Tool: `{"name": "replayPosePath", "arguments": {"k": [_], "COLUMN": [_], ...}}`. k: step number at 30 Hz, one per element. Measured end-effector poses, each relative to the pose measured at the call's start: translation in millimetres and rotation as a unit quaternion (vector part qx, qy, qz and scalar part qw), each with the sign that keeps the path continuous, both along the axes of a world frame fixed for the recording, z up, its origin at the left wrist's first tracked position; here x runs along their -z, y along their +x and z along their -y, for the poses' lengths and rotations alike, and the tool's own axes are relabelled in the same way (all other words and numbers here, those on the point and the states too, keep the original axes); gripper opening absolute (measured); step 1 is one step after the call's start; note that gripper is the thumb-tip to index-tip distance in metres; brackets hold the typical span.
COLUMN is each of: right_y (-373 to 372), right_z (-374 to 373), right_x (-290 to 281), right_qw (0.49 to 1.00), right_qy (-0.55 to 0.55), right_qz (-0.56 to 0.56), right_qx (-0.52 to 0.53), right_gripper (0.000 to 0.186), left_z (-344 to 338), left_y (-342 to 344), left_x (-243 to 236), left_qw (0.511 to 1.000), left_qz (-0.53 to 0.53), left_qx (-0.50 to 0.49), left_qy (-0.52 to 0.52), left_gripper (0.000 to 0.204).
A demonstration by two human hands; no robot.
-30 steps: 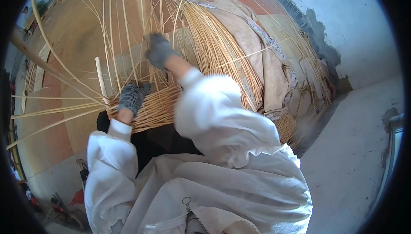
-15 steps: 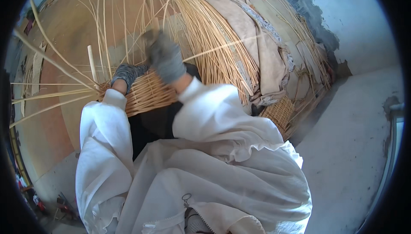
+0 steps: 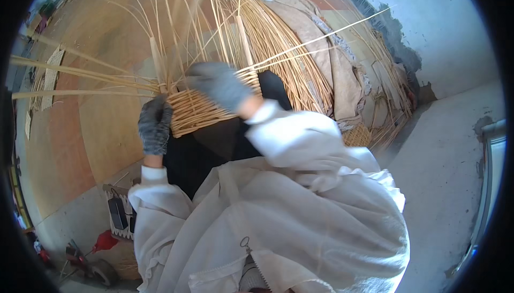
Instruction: The person weaves a rectangular basket using thin wooden strips, interlacing them through a vertical frame. They periodically measure the basket's dimensions with a tape measure to ensure accuracy.
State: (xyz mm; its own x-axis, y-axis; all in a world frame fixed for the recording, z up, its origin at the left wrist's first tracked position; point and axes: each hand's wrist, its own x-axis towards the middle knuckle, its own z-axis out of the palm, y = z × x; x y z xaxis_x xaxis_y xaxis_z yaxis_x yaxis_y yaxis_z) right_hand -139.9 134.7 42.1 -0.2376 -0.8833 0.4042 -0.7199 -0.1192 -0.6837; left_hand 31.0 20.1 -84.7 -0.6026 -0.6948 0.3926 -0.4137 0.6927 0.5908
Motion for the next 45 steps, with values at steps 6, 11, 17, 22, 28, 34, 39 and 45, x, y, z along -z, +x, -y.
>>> {"name": "replayPosePath", "arguments": {"k": [6, 11, 17, 22, 28, 34, 39, 45], "right_y": [86, 57, -29, -78, -60, -79, -87, -78], "right_z": [106, 95, 2, -19, -28, 46, 152, 25], "right_x": [22, 28, 35, 96, 71, 46, 63, 83], "right_qw": [0.935, 0.892, 0.692, 0.824, 0.822, 0.968, 0.973, 0.885], "right_qy": [0.160, -0.105, 0.125, 0.087, 0.076, 0.028, -0.034, -0.184], "right_qz": [-0.314, -0.407, 0.707, 0.558, 0.563, -0.248, -0.225, 0.414], "right_qx": [-0.040, -0.164, 0.081, 0.049, 0.046, 0.007, 0.040, 0.109], "right_gripper": [0.013, 0.010, 0.010, 0.022, 0.019, 0.020, 0.028, 0.022], "left_z": [69, 89, 54, -3, 2, 19, 11, 25], "left_y": [5, -4, 16, 33, -36, -63, -75, -76], "left_x": [23, 22, -9, -72, -72, -41, -27, -3], "left_qw": [0.937, 0.922, 0.964, 0.961, 0.963, 0.947, 0.939, 0.903], "left_qz": [0.188, 0.237, 0.225, 0.225, 0.151, 0.220, 0.235, 0.051], "left_qx": [0.144, 0.184, 0.124, 0.045, 0.006, 0.009, -0.137, -0.050], "left_qy": [-0.258, -0.246, 0.070, 0.155, 0.223, 0.233, 0.210, 0.423], "left_gripper": [0.047, 0.056, 0.062, 0.041, 0.040, 0.048, 0.046, 0.055]}}
